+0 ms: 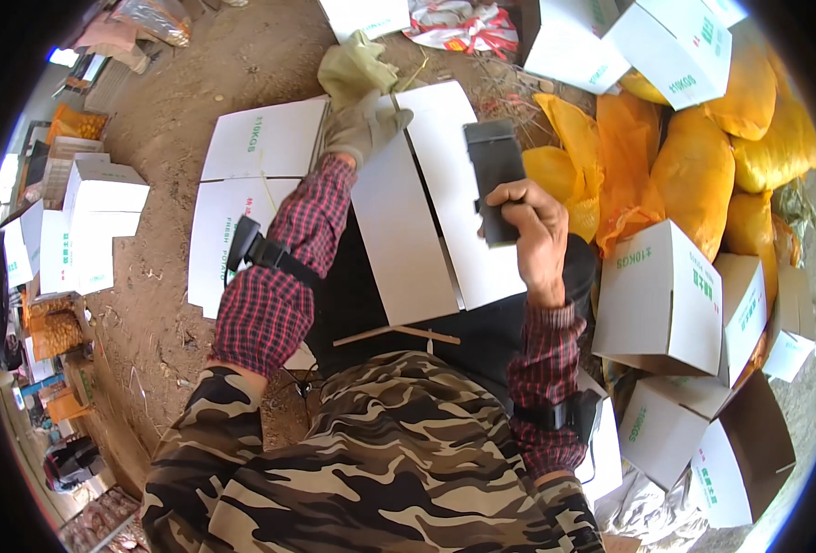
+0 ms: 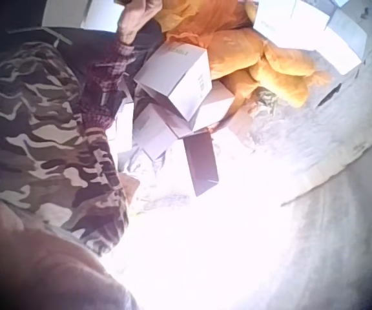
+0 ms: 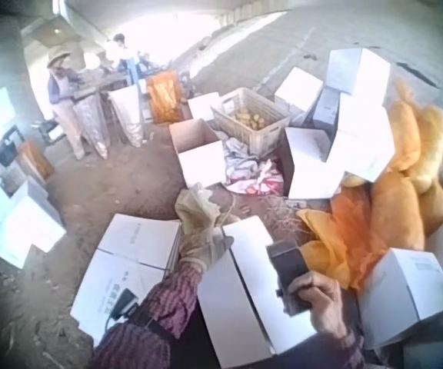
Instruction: Assembling cardboard boxes and securing them with a tape dispenser in a produce warehouse.
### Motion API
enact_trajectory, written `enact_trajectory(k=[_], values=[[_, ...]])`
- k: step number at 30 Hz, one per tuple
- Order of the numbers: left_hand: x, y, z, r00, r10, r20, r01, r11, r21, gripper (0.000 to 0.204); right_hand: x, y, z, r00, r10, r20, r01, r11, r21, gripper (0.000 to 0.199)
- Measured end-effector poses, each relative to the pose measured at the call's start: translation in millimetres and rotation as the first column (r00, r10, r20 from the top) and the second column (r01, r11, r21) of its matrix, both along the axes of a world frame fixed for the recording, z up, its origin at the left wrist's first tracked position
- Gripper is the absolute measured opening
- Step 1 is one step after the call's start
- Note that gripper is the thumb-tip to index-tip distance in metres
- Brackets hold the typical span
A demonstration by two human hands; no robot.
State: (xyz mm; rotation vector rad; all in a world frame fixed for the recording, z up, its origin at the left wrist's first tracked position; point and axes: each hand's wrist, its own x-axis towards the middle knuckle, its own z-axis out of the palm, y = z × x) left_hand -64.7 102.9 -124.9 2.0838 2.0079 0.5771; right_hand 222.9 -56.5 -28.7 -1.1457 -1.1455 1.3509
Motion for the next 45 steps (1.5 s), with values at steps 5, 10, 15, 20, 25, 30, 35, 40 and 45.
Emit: enact_trajectory(k=[5, 10, 15, 20, 25, 30, 35, 40, 45], values=[[16.9, -9.0, 13.2, 0.995, 0.099, -0.001, -0.099, 0.994, -0.053, 0.083, -33.0, -19.3, -25.1, 0.974, 0.192, -0.119, -0.19, 0.981, 0.029, 0.024], [-7.6, -29.7, -3.7, 0.998, -0.03, 0.062, 0.01, 0.956, 0.292, 0.072, -28.8, -37.9, -90.3, 0.994, 0.07, -0.083, -0.064, 0.995, 0.081, 0.022], [-20.7, -69.7, 21.3, 0.621, -0.47, 0.627, 0.545, 0.834, 0.085, 0.038, -29.0, -45.0, -91.3, 0.977, 0.177, -0.119, -0.164, 0.981, 0.106, 0.018], [13.8, -84.6, 46.1, 0.502, -0.107, 0.858, 0.6, 0.757, -0.257, 0.043, -23.2, -43.0, -87.6, 0.963, 0.234, -0.131, -0.227, 0.972, 0.065, 0.019], [12.6, -71.5, 36.0, 0.267, 0.2, 0.943, 0.693, 0.641, -0.332, 0.03, -22.2, -42.2, -75.7, 0.969, 0.242, -0.049, -0.242, 0.97, 0.02, 0.019], [14.7, -52.7, 15.1, 0.645, -0.187, 0.741, 0.497, 0.84, -0.221, 0.019, -32.6, -18.7, -47.3, 0.971, 0.237, 0.012, -0.237, 0.971, 0.032, 0.023], [9.7, 29.1, 15.5, 0.873, -0.472, 0.124, 0.392, 0.829, 0.399, 0.028, -42.2, -1.4, -24.6, 0.993, 0.118, -0.01, -0.118, 0.99, -0.072, 0.026], [-21.1, 155.5, -84.7, 0.958, -0.278, -0.072, 0.283, 0.956, 0.078, 0.025, -41.3, -6.0, -17.7, 0.991, 0.131, -0.001, -0.128, 0.968, -0.216, 0.024], [-89.3, 190.8, -156.7, 0.965, -0.137, -0.224, 0.085, 0.97, -0.228, 0.037, -63.7, 2.5, -18.0, 0.979, 0.201, -0.012, -0.201, 0.97, -0.135, 0.022]])
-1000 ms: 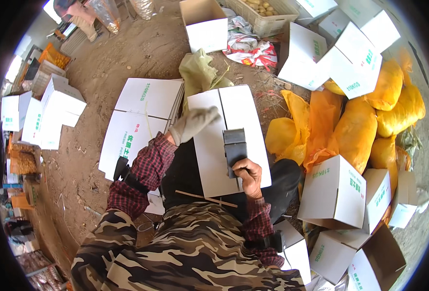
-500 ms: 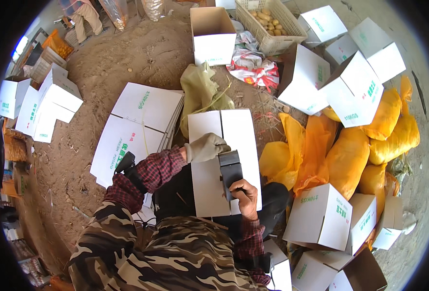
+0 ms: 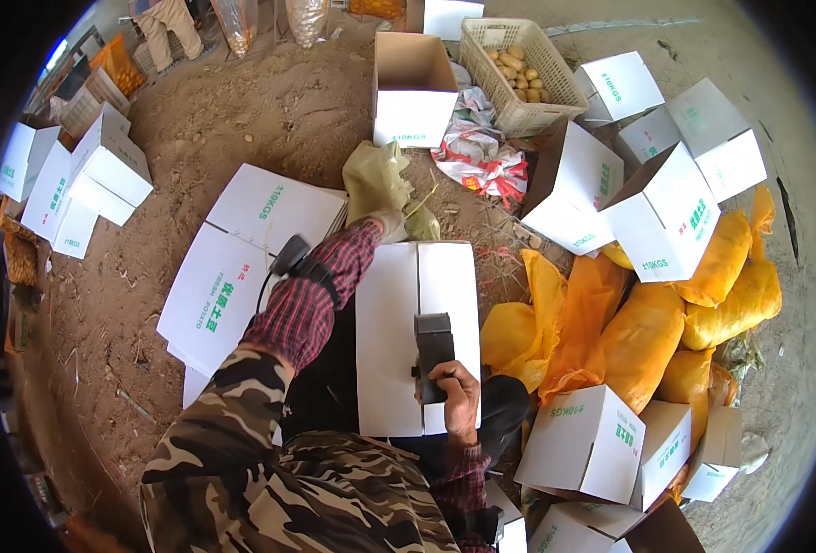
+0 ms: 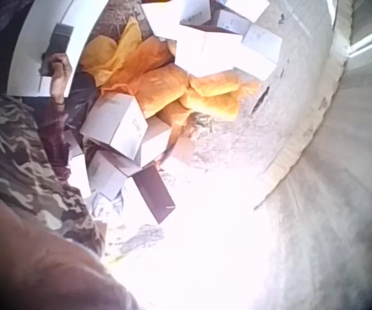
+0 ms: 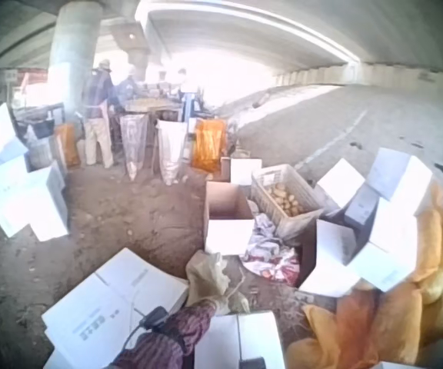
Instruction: Assembling cardboard boxes and securing them with a tape dispenser in a produce warehouse.
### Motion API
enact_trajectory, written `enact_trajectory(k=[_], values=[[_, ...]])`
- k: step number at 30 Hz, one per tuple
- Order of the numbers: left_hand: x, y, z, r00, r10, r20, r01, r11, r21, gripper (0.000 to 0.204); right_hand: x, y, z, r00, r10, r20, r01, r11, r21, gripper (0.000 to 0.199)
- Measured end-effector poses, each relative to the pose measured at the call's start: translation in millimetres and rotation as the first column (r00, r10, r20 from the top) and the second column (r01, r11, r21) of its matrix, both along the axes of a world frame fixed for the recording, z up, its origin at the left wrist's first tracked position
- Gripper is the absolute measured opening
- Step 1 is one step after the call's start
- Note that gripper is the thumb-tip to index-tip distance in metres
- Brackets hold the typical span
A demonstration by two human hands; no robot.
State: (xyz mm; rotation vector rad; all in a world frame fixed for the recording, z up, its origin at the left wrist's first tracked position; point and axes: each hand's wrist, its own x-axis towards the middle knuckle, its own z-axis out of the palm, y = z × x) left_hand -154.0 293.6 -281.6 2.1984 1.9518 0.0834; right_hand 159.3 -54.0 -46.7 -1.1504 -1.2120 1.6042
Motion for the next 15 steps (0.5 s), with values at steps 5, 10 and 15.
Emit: enact_trajectory(k=[5, 10, 15], values=[[101.0, -43.3, 89.1, 0.967, 0.144, 0.211, -0.095, 0.97, -0.224, 0.052, 43.8, -1.9, -16.3, 0.993, -0.119, -0.016, 0.117, 0.989, -0.09, 0.021], [-29.3, -103.0, 78.1, 0.493, 0.169, 0.854, -0.292, 0.956, -0.021, 0.063, -13.4, 6.6, 5.3, 0.957, 0.178, -0.227, -0.202, 0.976, -0.086, 0.021], [54.8, -101.8, 125.6, 0.932, -0.094, 0.351, 0.138, 0.985, -0.103, 0.062, 60.8, -63.3, 31.0, 0.988, 0.149, 0.044, -0.135, 0.962, -0.236, 0.022]])
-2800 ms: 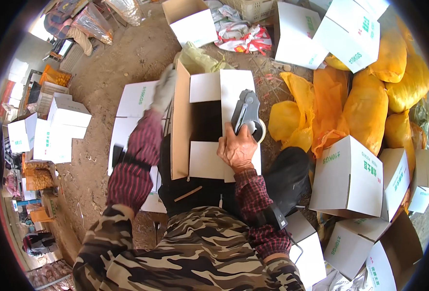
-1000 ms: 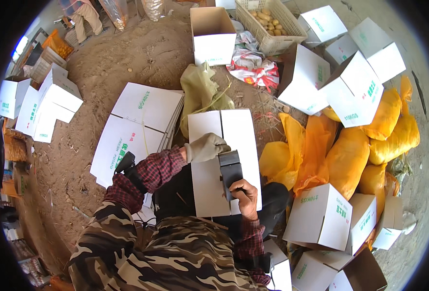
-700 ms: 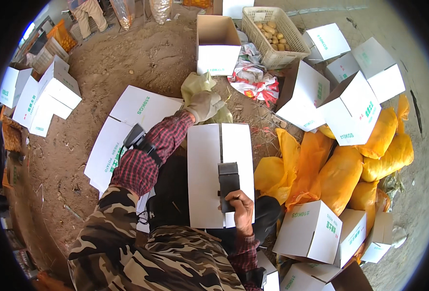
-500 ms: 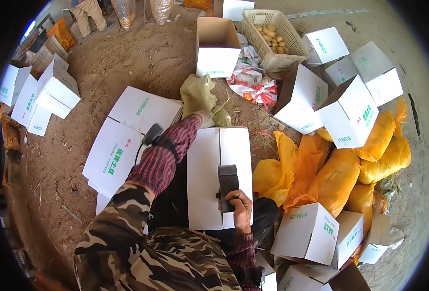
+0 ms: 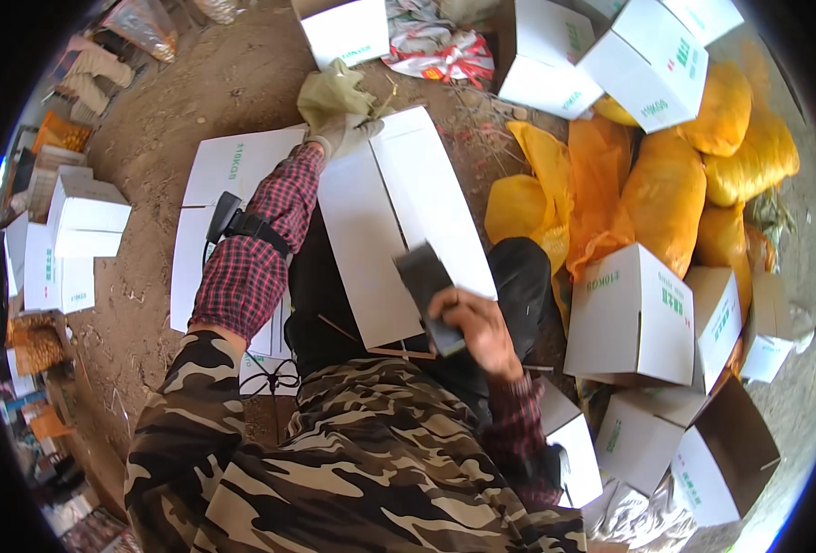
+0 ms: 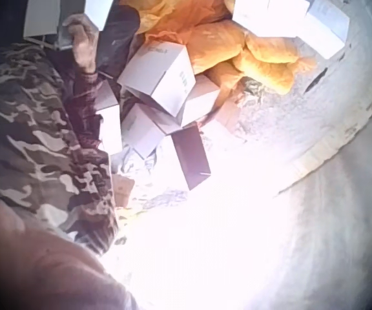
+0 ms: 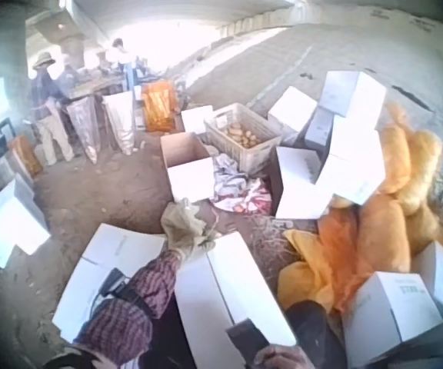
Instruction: Assembling cardboard boxes and securing them with a tape dispenser in a produce warehouse.
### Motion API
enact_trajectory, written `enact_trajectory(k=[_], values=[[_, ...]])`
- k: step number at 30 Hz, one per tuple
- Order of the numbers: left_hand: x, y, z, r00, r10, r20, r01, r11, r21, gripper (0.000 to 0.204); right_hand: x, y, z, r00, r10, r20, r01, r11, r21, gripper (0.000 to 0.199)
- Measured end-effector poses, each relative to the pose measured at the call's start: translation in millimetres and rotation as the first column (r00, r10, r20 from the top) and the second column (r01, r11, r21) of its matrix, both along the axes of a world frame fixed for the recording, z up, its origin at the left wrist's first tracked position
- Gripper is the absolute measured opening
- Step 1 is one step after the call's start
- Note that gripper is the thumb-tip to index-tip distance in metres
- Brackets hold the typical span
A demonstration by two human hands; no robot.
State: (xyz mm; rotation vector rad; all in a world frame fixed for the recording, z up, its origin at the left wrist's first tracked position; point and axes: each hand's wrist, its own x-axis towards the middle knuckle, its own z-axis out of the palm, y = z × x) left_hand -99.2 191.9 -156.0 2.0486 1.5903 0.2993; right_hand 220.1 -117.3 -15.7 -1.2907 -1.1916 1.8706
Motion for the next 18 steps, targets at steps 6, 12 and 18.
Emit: enact_trajectory(k=[6, 12, 18], values=[[19.2, 11.5, 2.0, 1.0, 0.025, 0.004, -0.024, 0.999, -0.032, 0.055, 66.4, -156.3, 26.6, 0.914, -0.061, 0.402, 0.105, 0.991, -0.088, 0.031], [23.5, 19.1, -1.7, 0.997, 0.058, 0.048, -0.06, 0.998, 0.024, 0.058, 44.8, -94.9, -4.2, 0.904, -0.074, 0.422, 0.161, 0.972, -0.173, 0.029], [19.4, 44.6, -64.0, 0.943, -0.141, -0.3, 0.248, 0.902, 0.354, 0.051, 47.3, -42.1, -115.2, 0.949, -0.079, 0.306, 0.114, 0.989, -0.097, 0.034]])
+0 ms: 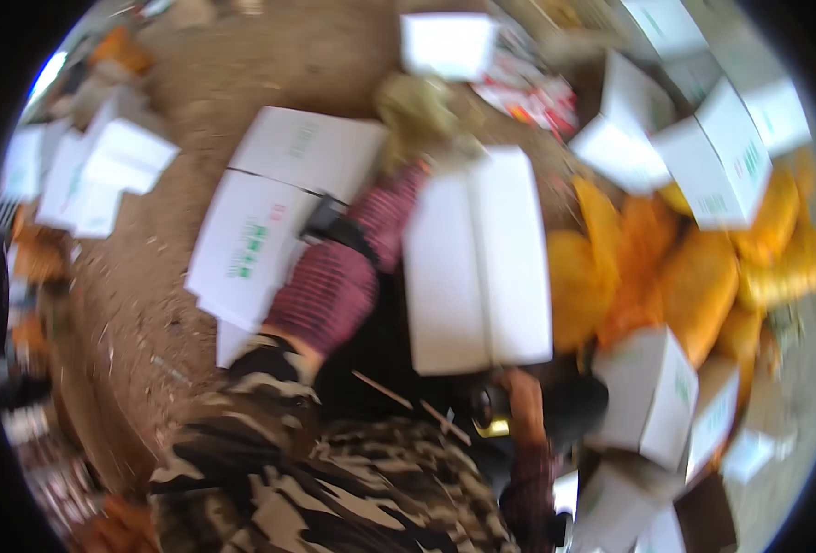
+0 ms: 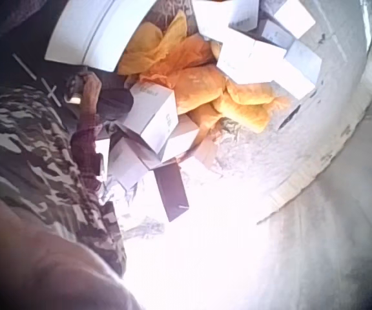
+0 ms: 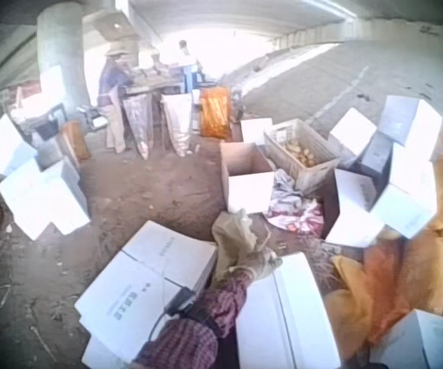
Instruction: Assembling cardboard boxes and securing them with a tape dispenser in a produce warehouse.
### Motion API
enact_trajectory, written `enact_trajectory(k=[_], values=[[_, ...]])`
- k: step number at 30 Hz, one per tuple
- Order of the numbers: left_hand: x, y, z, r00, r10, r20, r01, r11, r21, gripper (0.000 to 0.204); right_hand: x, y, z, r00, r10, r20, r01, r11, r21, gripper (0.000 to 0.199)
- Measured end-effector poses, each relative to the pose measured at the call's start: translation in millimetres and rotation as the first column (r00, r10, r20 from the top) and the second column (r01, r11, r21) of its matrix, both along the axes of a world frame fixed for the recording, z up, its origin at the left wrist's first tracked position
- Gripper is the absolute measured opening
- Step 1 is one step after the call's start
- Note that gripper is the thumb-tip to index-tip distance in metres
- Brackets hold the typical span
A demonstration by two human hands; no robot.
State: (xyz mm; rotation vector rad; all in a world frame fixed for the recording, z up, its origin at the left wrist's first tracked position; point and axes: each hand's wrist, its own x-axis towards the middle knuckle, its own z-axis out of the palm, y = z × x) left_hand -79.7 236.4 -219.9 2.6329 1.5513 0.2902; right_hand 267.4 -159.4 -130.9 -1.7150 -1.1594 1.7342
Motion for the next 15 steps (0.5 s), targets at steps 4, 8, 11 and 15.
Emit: enact_trajectory(k=[4, 8, 11, 15], values=[[-87.9, -77.6, -9.7, 0.911, 0.22, 0.349, -0.21, 0.975, -0.067, 0.044, -53.6, -24.0, -102.5, 0.988, 0.105, -0.112, -0.09, 0.987, 0.134, 0.049], [-27.2, -110.7, 91.7, 0.741, 0.349, 0.573, -0.331, 0.933, -0.141, 0.041, -20.0, -12.1, -68.5, 0.998, -0.034, 0.054, 0.022, 0.978, 0.205, 0.047], [-73.9, -157.3, 195.2, 0.699, 0.417, 0.581, -0.502, 0.865, -0.016, 0.051, -37.3, 12.9, -27.3, 0.995, -0.087, 0.057, 0.058, 0.916, 0.396, 0.046], [-255.6, -246.2, 326.9, 0.781, 0.289, 0.553, -0.57, 0.693, 0.442, 0.039, -167.0, 109.1, 47.4, 0.993, 0.078, -0.09, 0.039, 0.504, 0.863, 0.044]])
